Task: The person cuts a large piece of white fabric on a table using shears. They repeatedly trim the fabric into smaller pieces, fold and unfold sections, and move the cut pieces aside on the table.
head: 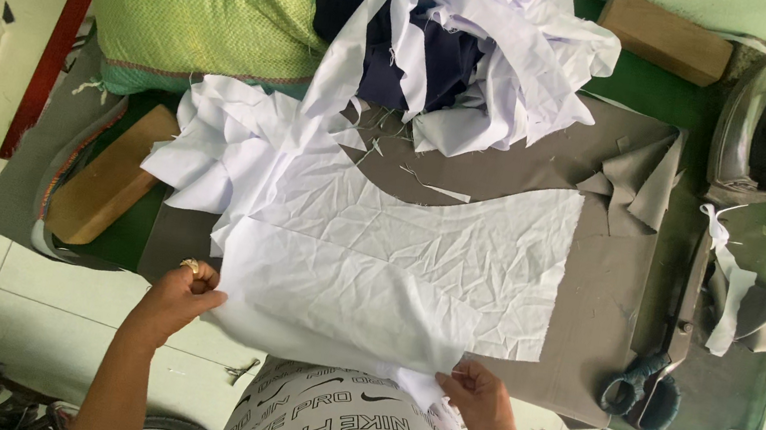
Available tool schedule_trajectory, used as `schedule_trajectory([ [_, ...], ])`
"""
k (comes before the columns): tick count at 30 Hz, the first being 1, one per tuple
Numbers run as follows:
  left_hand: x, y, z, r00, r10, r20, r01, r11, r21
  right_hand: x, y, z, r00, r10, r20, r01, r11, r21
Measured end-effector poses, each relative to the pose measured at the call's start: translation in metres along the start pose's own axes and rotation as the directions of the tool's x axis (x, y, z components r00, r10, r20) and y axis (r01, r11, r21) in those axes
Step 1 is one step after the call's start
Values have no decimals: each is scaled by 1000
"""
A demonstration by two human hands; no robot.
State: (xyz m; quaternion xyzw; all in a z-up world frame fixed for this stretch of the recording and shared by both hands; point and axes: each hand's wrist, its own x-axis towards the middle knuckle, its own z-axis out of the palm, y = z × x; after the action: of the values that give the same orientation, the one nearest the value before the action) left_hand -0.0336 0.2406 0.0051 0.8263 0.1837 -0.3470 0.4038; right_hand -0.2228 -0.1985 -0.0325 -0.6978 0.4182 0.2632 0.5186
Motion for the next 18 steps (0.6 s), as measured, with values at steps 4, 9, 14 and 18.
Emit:
schedule_trajectory([
  [4, -3, 26, 17, 997, -22, -76, 17, 998, -67, 6, -1, -14, 988, -150, -22, 152, 975, 160],
  [9, 6, 100, 59, 920, 317, -230, -380, 863, -334, 5, 4, -37, 910, -357, -211, 413, 753, 512],
  [14, -8, 202, 112, 696, 717, -34, -694, 660, -288, -7, 73, -51, 951, -57, -305, 179, 905, 387],
  [18, -42, 247, 140, 484, 833, 267, -756, 552, -351, -38, 127, -38, 991, 136, -12, -136, 977, -166],
])
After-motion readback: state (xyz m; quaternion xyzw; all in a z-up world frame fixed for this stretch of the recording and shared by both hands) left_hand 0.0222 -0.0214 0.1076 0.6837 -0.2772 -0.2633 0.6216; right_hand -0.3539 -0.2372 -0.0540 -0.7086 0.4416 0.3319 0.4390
